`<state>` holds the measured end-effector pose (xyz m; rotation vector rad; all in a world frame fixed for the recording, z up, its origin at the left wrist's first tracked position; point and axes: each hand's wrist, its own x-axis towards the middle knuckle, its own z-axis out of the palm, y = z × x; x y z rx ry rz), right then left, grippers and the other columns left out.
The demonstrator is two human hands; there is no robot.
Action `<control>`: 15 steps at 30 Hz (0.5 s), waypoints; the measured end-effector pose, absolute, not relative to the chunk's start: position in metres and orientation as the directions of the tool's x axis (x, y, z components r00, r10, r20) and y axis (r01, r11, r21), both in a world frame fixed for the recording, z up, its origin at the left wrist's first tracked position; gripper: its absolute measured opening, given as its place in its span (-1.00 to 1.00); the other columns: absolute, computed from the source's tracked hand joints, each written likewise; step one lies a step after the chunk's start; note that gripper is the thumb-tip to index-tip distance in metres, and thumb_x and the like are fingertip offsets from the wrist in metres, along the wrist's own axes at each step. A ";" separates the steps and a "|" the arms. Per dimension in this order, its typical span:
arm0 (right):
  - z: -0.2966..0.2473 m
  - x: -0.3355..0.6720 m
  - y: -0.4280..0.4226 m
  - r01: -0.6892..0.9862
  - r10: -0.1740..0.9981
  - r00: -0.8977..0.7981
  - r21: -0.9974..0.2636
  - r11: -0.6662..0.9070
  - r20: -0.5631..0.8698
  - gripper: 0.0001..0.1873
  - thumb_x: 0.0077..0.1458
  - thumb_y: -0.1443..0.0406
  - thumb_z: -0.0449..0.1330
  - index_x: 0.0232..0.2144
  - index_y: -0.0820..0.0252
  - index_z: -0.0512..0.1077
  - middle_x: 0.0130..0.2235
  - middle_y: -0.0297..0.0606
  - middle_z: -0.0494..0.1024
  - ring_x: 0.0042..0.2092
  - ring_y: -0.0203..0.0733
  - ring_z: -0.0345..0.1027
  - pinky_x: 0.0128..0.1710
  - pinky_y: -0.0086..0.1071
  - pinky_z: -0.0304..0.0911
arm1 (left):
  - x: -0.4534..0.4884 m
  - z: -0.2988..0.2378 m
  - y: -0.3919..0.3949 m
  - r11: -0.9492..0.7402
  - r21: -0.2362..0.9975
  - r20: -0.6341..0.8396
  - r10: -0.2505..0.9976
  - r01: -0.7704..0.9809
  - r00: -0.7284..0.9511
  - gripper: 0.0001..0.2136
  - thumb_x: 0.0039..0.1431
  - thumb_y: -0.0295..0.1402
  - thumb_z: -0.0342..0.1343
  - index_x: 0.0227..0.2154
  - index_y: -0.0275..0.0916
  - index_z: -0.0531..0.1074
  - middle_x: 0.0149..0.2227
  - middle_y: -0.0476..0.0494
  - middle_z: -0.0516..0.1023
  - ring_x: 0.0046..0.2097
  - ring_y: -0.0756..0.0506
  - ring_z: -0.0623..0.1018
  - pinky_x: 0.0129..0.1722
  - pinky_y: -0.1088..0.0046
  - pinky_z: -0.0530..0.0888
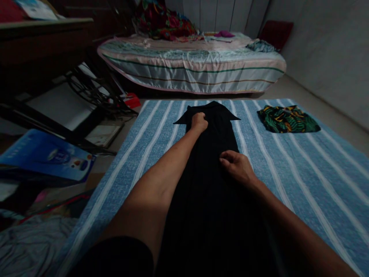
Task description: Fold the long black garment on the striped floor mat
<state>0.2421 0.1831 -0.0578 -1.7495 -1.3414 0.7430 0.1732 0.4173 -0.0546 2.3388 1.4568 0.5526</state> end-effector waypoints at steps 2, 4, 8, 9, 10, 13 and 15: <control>-0.059 0.243 0.185 0.455 0.956 0.294 -0.878 -0.146 -0.007 -0.82 0.04 0.22 0.09 -0.37 0.20 0.42 -0.50 -0.38 0.42 -0.48 -0.30 0.26 -0.48 -0.43 0.12 | 0.175 -0.055 0.415 -0.434 0.451 0.151 0.898 0.780 0.412 -0.67 -0.02 -0.63 -0.01 -0.18 -0.33 0.47 -0.14 -0.15 0.53 -0.02 -0.11 0.46 -0.04 0.45 0.35; -0.060 0.244 0.187 0.445 0.954 0.301 -0.882 -0.153 -0.013 -0.82 0.04 0.22 0.08 -0.39 0.20 0.42 -0.53 -0.39 0.40 -0.51 -0.32 0.23 -0.51 -0.44 0.09 | 0.176 -0.055 0.412 -0.444 0.435 0.151 0.894 0.783 0.423 -0.69 0.02 -0.60 -0.02 -0.17 -0.34 0.46 -0.12 -0.19 0.52 -0.02 -0.12 0.45 -0.03 0.44 0.35; -0.060 0.243 0.186 0.533 0.959 0.282 -0.836 -0.126 0.035 -0.82 0.06 0.23 0.08 -0.36 0.20 0.42 -0.48 -0.36 0.43 -0.44 -0.29 0.28 -0.44 -0.43 0.14 | 0.173 -0.050 0.408 -0.468 0.405 0.151 0.881 0.785 0.448 -0.75 0.09 -0.49 0.00 -0.17 -0.35 0.46 -0.12 -0.23 0.52 -0.03 -0.14 0.46 -0.01 0.42 0.34; -0.058 0.242 0.185 0.572 0.962 0.269 -0.812 -0.119 0.049 -0.81 0.07 0.23 0.08 -0.31 0.20 0.42 -0.46 -0.35 0.44 -0.42 -0.28 0.30 -0.42 -0.42 0.15 | 0.171 -0.048 0.408 -0.475 0.397 0.154 0.878 0.785 0.454 -0.76 0.10 -0.46 0.01 -0.18 -0.35 0.46 -0.13 -0.23 0.52 -0.04 -0.15 0.46 -0.01 0.41 0.34; -0.055 0.239 0.183 0.621 0.966 0.249 -0.777 -0.106 0.067 -0.80 0.08 0.24 0.09 -0.27 0.20 0.41 -0.43 -0.33 0.45 -0.40 -0.26 0.31 -0.39 -0.41 0.17 | 0.170 -0.045 0.407 -0.482 0.389 0.158 0.874 0.785 0.459 -0.77 0.11 -0.42 0.02 -0.18 -0.34 0.46 -0.14 -0.22 0.53 -0.05 -0.15 0.47 -0.02 0.41 0.35; -0.042 0.224 0.170 0.820 0.980 0.135 -0.571 -0.029 0.144 -0.80 0.13 0.27 0.04 -0.23 0.21 0.40 -0.31 -0.20 0.47 -0.31 -0.18 0.34 -0.32 -0.35 0.20 | 0.166 -0.040 0.407 -0.499 0.372 0.178 0.866 0.782 0.468 -0.78 0.12 -0.37 0.03 -0.19 -0.30 0.46 -0.17 -0.19 0.54 -0.07 -0.15 0.48 -0.04 0.42 0.37; -0.033 0.206 0.157 0.915 0.977 0.066 -0.402 0.022 0.205 -0.79 0.16 0.31 -0.01 -0.31 0.24 0.41 -0.31 -0.13 0.46 -0.28 -0.10 0.33 -0.27 -0.26 0.22 | 0.165 -0.039 0.408 -0.506 0.366 0.193 0.862 0.781 0.469 -0.78 0.12 -0.39 0.03 -0.20 -0.29 0.46 -0.17 -0.18 0.54 -0.07 -0.14 0.49 -0.04 0.43 0.38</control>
